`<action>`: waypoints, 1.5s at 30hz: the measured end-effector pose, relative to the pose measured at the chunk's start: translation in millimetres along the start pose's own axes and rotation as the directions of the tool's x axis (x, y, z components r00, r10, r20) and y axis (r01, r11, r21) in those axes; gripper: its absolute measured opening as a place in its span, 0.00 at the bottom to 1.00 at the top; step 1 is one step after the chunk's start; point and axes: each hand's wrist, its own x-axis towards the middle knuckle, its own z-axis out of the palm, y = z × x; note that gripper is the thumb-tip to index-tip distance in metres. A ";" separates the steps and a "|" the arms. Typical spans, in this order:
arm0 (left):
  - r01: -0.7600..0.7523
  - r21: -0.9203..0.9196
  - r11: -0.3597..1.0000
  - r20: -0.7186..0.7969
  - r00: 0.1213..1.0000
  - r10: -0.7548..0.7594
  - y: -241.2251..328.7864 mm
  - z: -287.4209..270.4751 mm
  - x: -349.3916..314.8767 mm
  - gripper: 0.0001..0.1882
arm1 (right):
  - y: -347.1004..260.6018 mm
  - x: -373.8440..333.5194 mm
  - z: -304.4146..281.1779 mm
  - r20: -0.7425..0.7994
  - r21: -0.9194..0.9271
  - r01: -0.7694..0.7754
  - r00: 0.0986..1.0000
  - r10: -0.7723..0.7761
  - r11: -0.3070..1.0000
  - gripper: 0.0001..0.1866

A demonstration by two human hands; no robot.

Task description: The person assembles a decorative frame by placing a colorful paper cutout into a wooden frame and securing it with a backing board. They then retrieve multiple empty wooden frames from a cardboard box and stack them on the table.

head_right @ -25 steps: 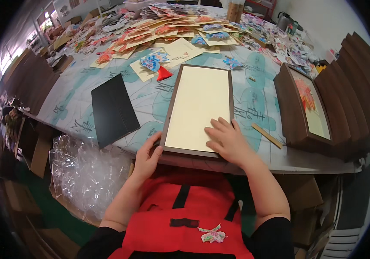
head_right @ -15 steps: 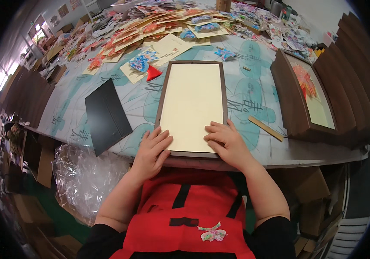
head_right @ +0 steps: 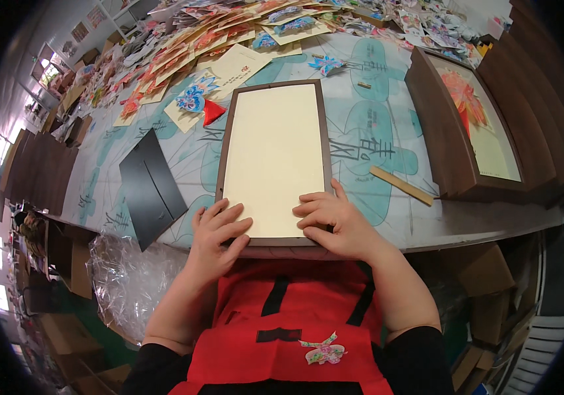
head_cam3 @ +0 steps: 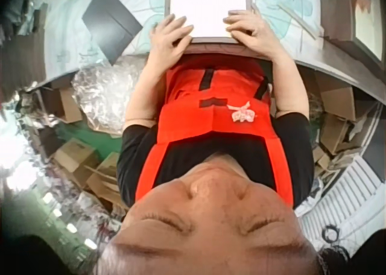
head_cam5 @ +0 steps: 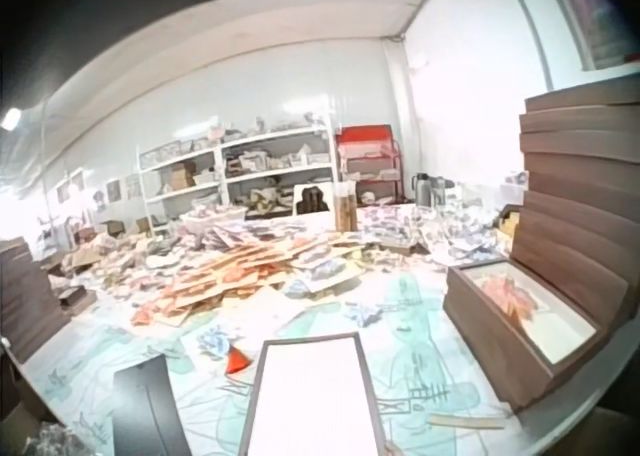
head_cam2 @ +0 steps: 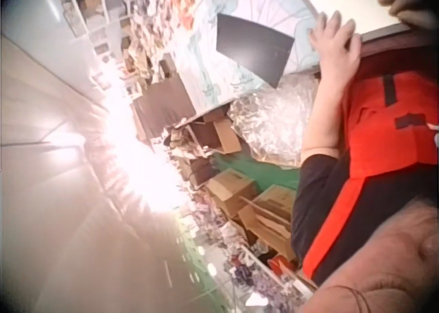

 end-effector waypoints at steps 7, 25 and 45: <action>-0.053 0.093 0.994 0.005 0.999 0.053 0.6 -1.5 0.6 0.11 | -0.2 -0.2 0.1 -0.051 -0.002 0.046 0.998 -0.046 0.999 0.04; -0.018 -0.003 1.000 0.112 0.994 0.018 3.3 -13.7 3.1 0.11 | 1.8 -0.9 10.5 -0.134 -0.031 -0.010 0.991 0.005 0.999 0.03; -0.064 0.318 0.946 0.233 0.972 -0.012 -42.4 58.5 229.1 0.26 | 16.0 -1.8 12.0 -0.516 -0.030 0.049 0.855 -0.058 0.998 0.10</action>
